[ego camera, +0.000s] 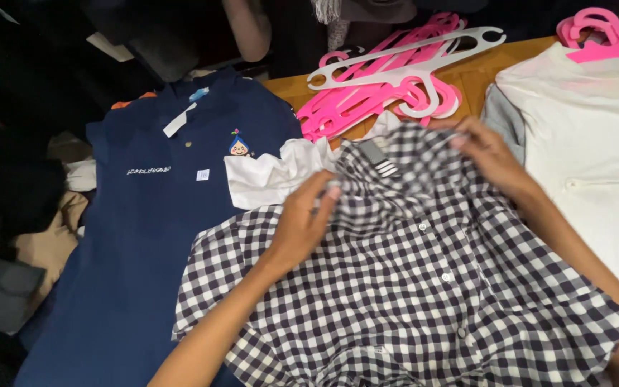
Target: The person places a white t-shirt onto a pink hanger and smooths it out. They then pick up a black and white checkered shirt, button it up, and place it onto a white hanger.
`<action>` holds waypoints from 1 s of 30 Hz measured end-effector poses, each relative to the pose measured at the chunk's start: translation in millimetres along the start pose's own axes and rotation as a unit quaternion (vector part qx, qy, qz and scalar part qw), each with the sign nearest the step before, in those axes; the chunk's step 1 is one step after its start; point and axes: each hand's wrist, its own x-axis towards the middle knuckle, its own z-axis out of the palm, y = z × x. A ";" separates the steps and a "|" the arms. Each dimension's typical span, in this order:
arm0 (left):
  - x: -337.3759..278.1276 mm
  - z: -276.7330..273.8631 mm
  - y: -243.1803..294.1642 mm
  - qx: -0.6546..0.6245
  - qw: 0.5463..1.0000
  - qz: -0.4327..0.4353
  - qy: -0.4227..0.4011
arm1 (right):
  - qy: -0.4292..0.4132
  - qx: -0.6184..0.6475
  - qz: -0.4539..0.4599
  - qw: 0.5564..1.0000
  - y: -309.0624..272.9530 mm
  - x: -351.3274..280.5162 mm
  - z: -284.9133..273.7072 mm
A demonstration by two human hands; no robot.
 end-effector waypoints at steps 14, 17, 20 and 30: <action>-2.6 -53.6 14.9 -0.188 0.956 0.027 0.224 | -0.435 0.038 0.075 0.897 -50.5 -18.5 -38.6; -4.4 -65.4 18.7 -0.166 0.957 0.034 0.236 | -0.570 -0.003 0.120 0.813 -44.8 -21.0 -51.0; -2.6 -78.3 22.6 -0.184 0.948 0.035 0.258 | -0.554 0.004 0.086 0.828 -70.8 -22.1 -79.4; 10.8 -106.7 37.9 -0.222 0.928 0.106 0.279 | -0.062 -0.301 0.110 0.945 128.1 -37.2 -333.1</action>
